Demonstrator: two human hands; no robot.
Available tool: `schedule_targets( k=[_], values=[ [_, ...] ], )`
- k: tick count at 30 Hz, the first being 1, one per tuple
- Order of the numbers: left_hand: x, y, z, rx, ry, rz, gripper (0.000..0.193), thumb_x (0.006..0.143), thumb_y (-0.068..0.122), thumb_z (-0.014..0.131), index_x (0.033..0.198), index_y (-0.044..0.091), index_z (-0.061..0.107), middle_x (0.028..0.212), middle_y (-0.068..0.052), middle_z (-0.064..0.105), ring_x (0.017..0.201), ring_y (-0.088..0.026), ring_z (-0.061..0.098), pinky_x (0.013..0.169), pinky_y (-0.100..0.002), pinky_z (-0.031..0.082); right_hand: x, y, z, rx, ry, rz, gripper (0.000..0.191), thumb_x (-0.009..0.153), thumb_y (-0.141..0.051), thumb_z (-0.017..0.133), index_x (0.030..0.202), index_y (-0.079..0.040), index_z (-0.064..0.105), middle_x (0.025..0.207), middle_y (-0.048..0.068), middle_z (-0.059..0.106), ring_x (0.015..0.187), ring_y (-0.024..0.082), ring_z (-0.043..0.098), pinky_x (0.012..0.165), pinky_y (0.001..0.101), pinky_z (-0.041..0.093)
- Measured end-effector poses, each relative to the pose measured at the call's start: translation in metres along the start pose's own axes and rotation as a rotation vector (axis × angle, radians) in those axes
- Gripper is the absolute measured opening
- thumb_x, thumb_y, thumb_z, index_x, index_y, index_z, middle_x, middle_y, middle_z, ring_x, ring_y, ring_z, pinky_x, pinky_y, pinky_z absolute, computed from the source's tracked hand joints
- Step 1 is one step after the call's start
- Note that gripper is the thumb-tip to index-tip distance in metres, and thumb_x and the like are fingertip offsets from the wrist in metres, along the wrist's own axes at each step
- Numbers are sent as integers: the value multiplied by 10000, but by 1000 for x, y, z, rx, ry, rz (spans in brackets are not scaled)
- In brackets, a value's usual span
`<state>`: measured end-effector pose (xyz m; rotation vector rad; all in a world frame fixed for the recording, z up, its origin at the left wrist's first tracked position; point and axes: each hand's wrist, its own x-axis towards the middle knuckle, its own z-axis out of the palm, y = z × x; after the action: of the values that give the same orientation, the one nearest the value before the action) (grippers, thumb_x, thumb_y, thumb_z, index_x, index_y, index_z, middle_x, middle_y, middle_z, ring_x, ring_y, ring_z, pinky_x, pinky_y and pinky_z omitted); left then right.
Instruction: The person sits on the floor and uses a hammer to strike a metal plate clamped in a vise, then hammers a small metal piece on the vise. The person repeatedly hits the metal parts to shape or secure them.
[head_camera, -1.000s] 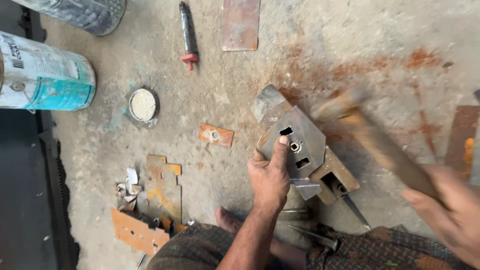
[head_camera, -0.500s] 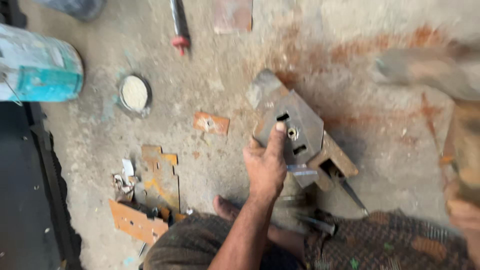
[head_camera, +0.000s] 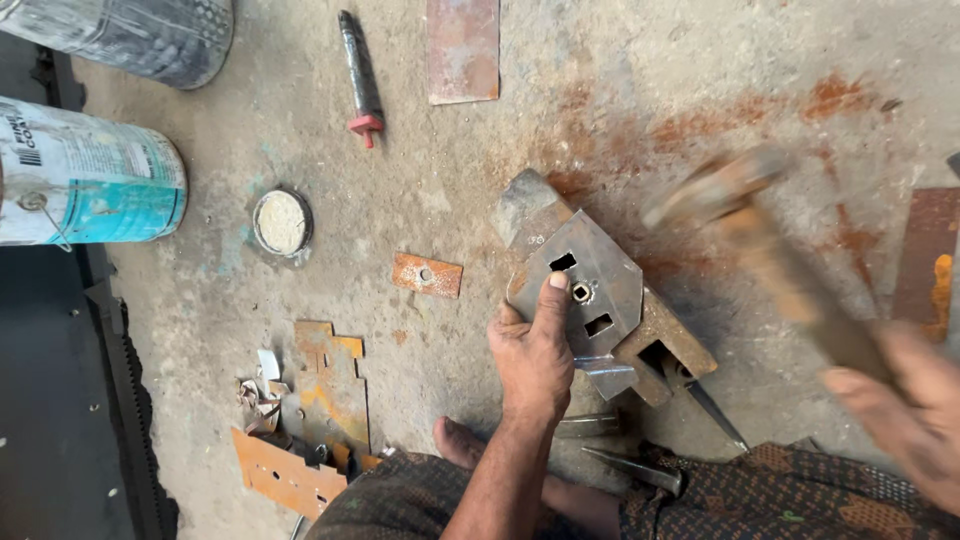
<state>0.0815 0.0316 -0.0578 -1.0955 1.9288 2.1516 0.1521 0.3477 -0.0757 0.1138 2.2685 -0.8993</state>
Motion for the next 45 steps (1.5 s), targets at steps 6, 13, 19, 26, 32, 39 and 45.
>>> schedule_targets(
  k=[6,13,19,26,32,39,45],
  values=[
    [0,-3,0,-19,27,5,345,918,278,740,1042,-43,708,908,-68,744,765,-120,651,689,-293,559,10,-4,2,-1,-28,-14,328,1036,-366,635,1253,-121,611,699,64,574,564,165,562,508,329,481],
    [-1,-3,0,-5,59,-39,376,920,285,750,1041,-68,702,922,-98,743,759,-146,653,677,-304,554,21,-10,3,32,-45,8,321,1036,-368,637,1239,-120,613,699,66,575,566,164,559,511,329,480],
    [-1,-1,-2,128,45,65,401,915,319,744,1088,-42,713,975,-73,765,839,-123,692,764,-285,583,30,-17,2,48,-44,-8,315,1035,-369,638,1227,-120,616,699,67,575,568,164,557,513,329,478],
    [-2,-2,0,-1,14,14,438,906,345,736,1149,-11,656,1006,-47,722,885,-124,672,779,-288,570,39,-24,-3,-2,-57,-30,309,1034,-371,639,1212,-119,618,698,69,575,569,163,554,516,330,476],
    [-2,-3,-4,36,9,-17,427,939,341,740,1071,-61,682,898,-63,701,755,-144,611,667,-312,530,45,-28,-7,10,-76,-32,304,1033,-372,640,1200,-119,620,698,70,575,571,163,551,518,330,475],
    [-1,-7,-5,119,68,-108,409,927,349,752,1020,-44,687,855,-43,694,714,-128,602,611,-323,528,46,-30,-8,70,-80,-23,298,1032,-373,641,1186,-118,623,698,72,575,573,162,548,521,330,473],
    [0,-7,-5,110,22,-68,476,975,345,768,1022,-118,668,879,-86,635,765,-196,543,685,-375,492,45,-31,-1,64,-69,-10,294,1032,-375,642,1174,-118,625,697,73,576,574,161,546,523,330,472]
  ],
)
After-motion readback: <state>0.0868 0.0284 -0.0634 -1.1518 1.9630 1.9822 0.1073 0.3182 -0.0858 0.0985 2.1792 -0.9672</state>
